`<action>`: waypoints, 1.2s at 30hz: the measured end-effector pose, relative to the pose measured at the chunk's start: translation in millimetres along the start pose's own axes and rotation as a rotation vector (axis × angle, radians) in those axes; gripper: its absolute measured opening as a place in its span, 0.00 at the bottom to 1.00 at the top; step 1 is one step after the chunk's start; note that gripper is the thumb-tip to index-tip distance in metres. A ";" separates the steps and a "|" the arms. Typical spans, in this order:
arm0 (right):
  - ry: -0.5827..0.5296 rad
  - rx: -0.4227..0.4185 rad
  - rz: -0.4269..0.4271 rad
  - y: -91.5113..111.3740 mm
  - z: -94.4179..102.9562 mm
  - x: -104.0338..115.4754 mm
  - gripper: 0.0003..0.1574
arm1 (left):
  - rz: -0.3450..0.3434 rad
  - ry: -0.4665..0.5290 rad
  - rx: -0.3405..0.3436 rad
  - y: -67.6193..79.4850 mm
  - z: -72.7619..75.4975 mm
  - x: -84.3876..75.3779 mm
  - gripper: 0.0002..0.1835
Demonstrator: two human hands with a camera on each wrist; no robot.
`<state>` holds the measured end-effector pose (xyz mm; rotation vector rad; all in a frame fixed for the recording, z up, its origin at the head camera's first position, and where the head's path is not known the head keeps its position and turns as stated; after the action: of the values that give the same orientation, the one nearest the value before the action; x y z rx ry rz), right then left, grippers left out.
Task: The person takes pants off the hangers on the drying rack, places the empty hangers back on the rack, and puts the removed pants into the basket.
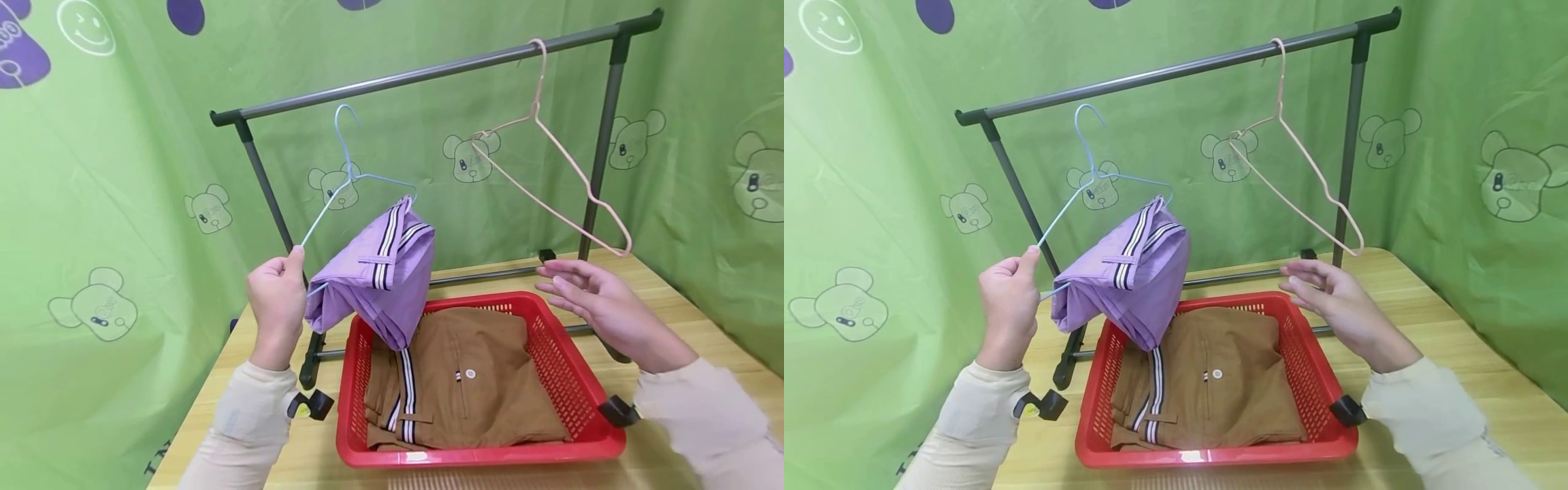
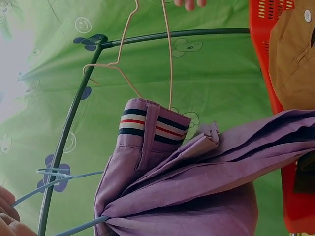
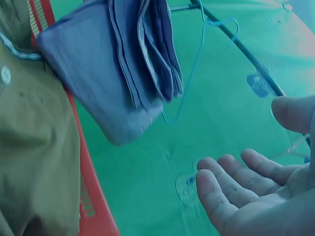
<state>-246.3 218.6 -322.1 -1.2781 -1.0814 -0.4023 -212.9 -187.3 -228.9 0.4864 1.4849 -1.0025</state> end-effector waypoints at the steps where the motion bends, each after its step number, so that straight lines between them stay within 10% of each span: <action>1: -0.005 -0.004 -0.004 -2.9 -3.4 0.3 0.16 | -0.001 -0.004 -0.001 0.4 -0.1 -0.1 0.28; 8: -0.075 -0.048 -0.112 -24.3 -26.4 -5.0 0.13 | 0.005 -0.004 -0.001 2.6 -0.3 -0.2 0.27; 16: -0.014 -0.085 -0.339 -46.4 -49.9 -20.2 0.39 | 0.004 0.010 0.012 3.9 -2.3 -1.2 0.27; 36: -0.168 -0.202 -0.563 -77.2 -106.7 -76.3 0.49 | 0.016 0.037 0.027 9.0 -3.2 -6.2 0.27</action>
<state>-297.4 75.6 -331.7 -1.1816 -1.5777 -0.8556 -206.4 -178.3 -226.1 0.5381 1.5003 -1.0063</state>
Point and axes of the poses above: each hand's wrist, its own y-axis away from the middle knuckle, its own z-axis out of the back of the hand, x = y × z, the point moved 2 cm from there along -y, towards the middle knuckle, and after that the axes turned 10 degrees about z, right-handed, at the moved point
